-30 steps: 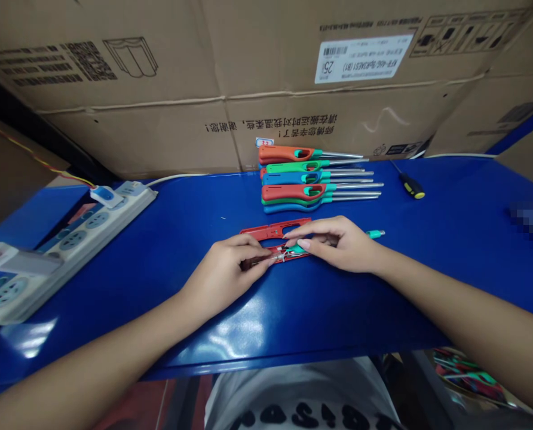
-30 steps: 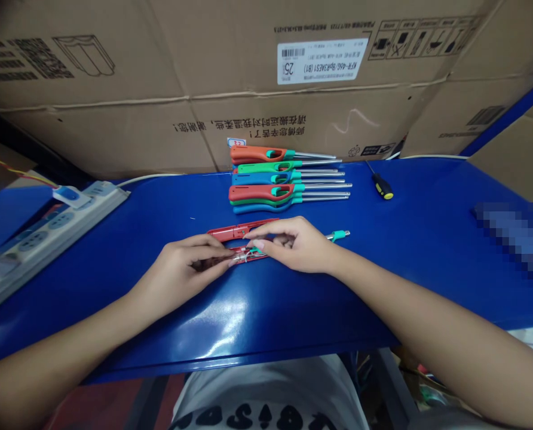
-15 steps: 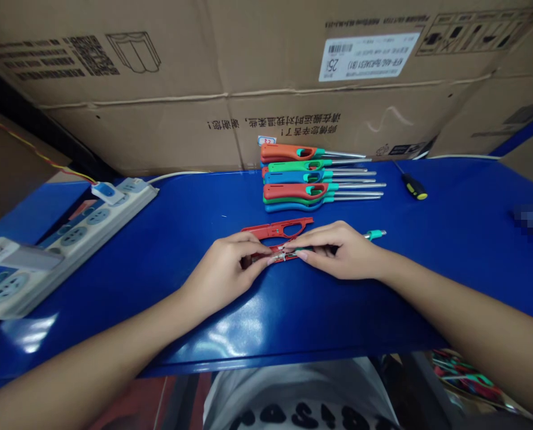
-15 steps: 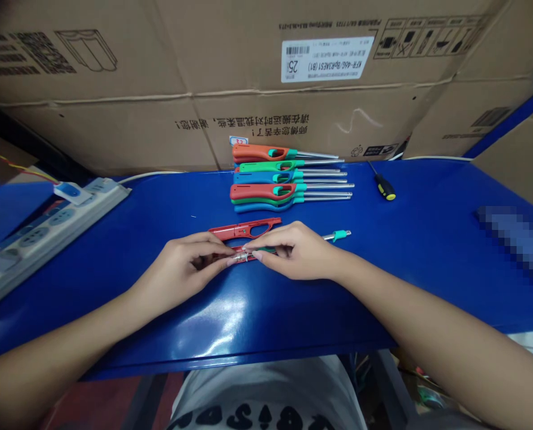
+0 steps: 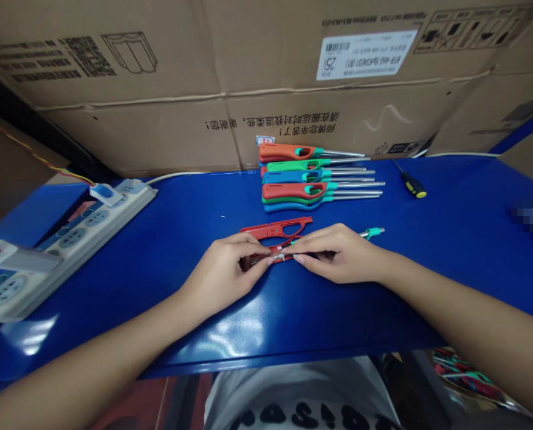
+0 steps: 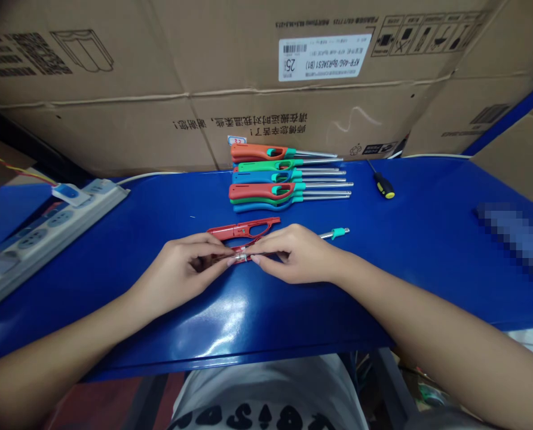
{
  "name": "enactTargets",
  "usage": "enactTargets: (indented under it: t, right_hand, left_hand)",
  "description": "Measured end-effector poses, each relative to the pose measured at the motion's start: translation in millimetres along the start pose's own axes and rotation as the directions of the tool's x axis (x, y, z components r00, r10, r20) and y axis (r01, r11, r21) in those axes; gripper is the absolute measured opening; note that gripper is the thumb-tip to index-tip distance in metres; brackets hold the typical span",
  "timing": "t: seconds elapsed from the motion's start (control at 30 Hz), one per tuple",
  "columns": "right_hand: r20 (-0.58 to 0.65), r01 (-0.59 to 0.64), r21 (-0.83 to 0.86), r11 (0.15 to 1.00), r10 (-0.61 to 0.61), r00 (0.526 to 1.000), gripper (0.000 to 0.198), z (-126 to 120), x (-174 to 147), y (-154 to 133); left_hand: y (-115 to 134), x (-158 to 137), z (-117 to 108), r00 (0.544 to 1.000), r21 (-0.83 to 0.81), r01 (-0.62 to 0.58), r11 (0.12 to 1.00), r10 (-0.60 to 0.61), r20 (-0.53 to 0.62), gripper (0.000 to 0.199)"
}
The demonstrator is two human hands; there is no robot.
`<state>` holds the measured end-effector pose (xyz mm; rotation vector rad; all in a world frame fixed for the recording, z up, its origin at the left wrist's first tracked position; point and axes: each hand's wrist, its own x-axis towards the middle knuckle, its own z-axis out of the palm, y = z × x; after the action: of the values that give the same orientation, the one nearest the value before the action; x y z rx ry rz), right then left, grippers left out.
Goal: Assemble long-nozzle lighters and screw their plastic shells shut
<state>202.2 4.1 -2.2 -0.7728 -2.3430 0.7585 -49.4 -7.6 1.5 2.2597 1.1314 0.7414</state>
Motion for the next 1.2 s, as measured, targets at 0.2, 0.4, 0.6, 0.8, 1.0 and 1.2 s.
enactTargets:
  t: [0.2,0.4,0.6,0.8,1.0,1.2]
  right_hand:
    - [-0.011,0.050,-0.039,0.998,-0.051,0.999,0.030,0.3,0.3,-2.7]
    - [0.021,0.084,-0.115,0.990,-0.082,0.996,0.030,0.3,-0.3,-7.7]
    - [-0.012,0.088,-0.130,0.988,-0.091,0.996,0.029,2.4,-2.2,-4.9]
    - [-0.014,0.085,-0.117,0.990,-0.087,0.996,0.028,3.2,-2.6,-1.8]
    - [0.021,0.081,-0.166,0.983,-0.079,0.997,0.029,3.4,-2.8,-7.0]
    - [0.045,0.008,-0.333,0.943,0.008,0.999,0.028,-11.5,-5.4,-1.1]
  left_hand:
    - [-1.8,0.5,-0.4,1.000,-0.047,-0.015,0.999,0.015,0.003,0.013]
    - [1.0,0.7,-1.4,0.999,0.012,-0.019,1.000,0.018,0.028,0.013]
    - [3.0,0.4,-1.9,0.999,0.059,-0.042,0.997,0.041,0.014,0.013]
    - [2.8,-0.2,-1.2,0.998,0.055,-0.070,0.996,0.070,0.002,0.013]
    - [2.5,-1.3,-1.8,0.996,0.067,-0.083,0.994,0.081,0.020,0.015]
    - [-2.2,-2.8,-1.5,0.990,0.135,-0.139,0.981,0.137,0.027,0.017]
